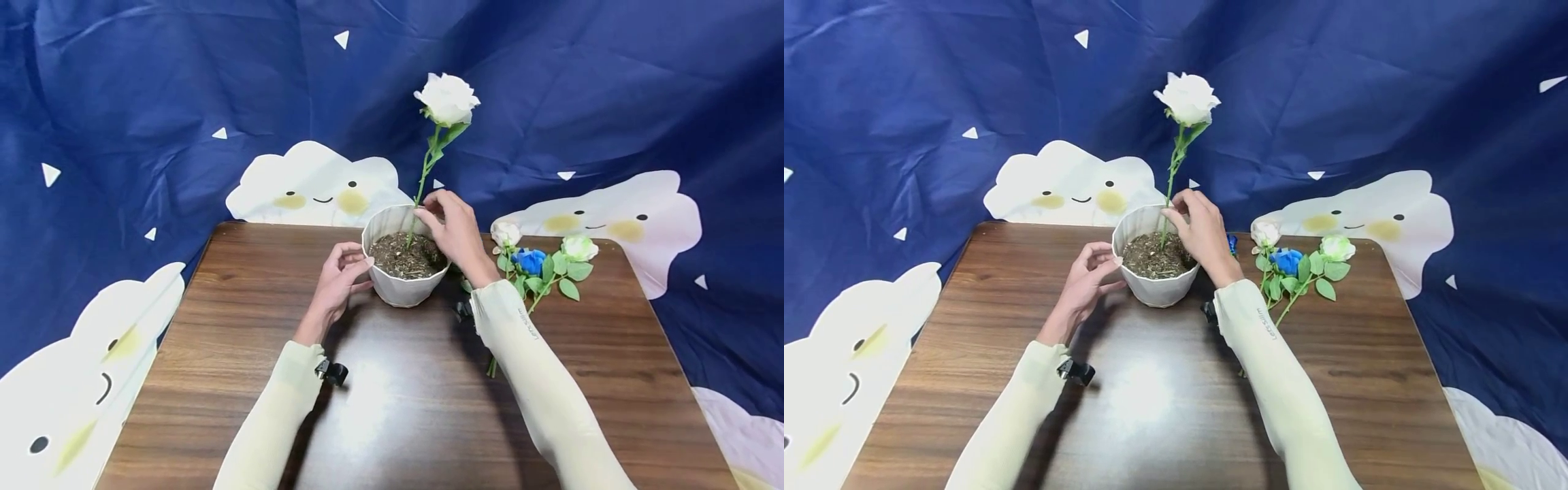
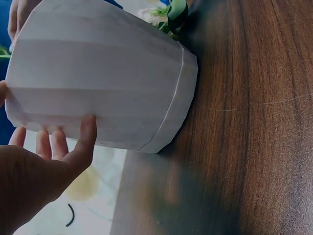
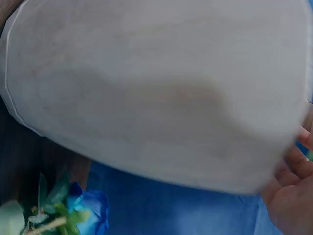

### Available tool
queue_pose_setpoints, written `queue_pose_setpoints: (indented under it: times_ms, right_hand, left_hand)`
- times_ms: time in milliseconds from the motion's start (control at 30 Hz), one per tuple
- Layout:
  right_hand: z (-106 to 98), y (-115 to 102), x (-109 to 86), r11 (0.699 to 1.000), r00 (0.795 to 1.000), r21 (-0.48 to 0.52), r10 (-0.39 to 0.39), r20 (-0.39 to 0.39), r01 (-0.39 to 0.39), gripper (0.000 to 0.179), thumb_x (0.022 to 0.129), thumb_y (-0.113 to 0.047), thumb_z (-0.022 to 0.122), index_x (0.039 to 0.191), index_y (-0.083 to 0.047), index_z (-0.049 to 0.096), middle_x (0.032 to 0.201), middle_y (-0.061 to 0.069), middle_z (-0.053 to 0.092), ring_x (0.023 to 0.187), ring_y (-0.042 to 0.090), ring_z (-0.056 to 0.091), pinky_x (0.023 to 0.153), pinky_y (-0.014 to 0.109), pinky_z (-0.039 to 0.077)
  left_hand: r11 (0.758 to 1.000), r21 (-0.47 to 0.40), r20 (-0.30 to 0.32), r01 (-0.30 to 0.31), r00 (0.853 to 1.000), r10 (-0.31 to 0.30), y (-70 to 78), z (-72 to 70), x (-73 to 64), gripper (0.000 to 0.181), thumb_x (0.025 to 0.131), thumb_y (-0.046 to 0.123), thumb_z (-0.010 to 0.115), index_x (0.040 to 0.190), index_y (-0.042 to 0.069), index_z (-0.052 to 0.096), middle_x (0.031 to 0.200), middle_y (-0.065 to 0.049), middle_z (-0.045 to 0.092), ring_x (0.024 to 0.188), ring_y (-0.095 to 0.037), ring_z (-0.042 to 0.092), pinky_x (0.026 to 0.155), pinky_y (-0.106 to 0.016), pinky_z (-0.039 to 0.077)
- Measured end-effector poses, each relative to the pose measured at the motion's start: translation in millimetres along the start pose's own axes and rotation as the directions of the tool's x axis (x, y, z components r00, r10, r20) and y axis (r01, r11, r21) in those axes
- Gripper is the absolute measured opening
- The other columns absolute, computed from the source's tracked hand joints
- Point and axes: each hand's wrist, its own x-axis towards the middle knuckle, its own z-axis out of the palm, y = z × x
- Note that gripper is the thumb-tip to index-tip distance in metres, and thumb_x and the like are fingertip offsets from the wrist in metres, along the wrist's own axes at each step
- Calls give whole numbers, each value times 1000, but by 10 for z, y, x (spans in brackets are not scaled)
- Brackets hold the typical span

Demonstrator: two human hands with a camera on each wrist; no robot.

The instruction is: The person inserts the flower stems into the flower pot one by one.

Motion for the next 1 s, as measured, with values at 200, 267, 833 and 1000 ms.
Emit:
queue_pose_setpoints:
  times_ms: [200,267,833,1000]
  right_hand:
    - [-206,35,-115,992,995,100,79,-60,-72,22,96,-23,73,104,-3,67,102,9,68,97,21,67,88,32,60]
    - [-262,68,-160,986,990,130,119,-78,-108,23,97,-24,72,105,-3,68,103,10,70,97,21,67,86,29,59]
    - [-495,251,-474,865,928,370,371,-18,-339,33,100,-6,62,124,16,58,110,30,63,81,3,61,71,14,58]
    - [-514,347,-644,816,888,375,458,46,-440,33,100,-6,62,123,18,58,105,25,65,82,6,60,76,19,61]
  left_hand:
    - [1000,4,1,4,1000,-4,-10,9,20,36,91,0,69,121,9,52,111,-6,50,95,-14,57,90,-56,60]
    - [1000,6,0,3,1000,-3,-8,15,27,36,91,0,68,121,9,52,111,-6,50,95,-13,57,91,-56,60]
    - [1000,-2,2,-17,1000,17,29,35,60,37,91,1,69,123,9,52,111,-7,50,94,-15,59,92,-59,58]
    - [1000,5,-6,4,1000,-4,-3,13,23,38,91,0,69,123,8,51,110,-6,50,93,-14,58,90,-57,60]
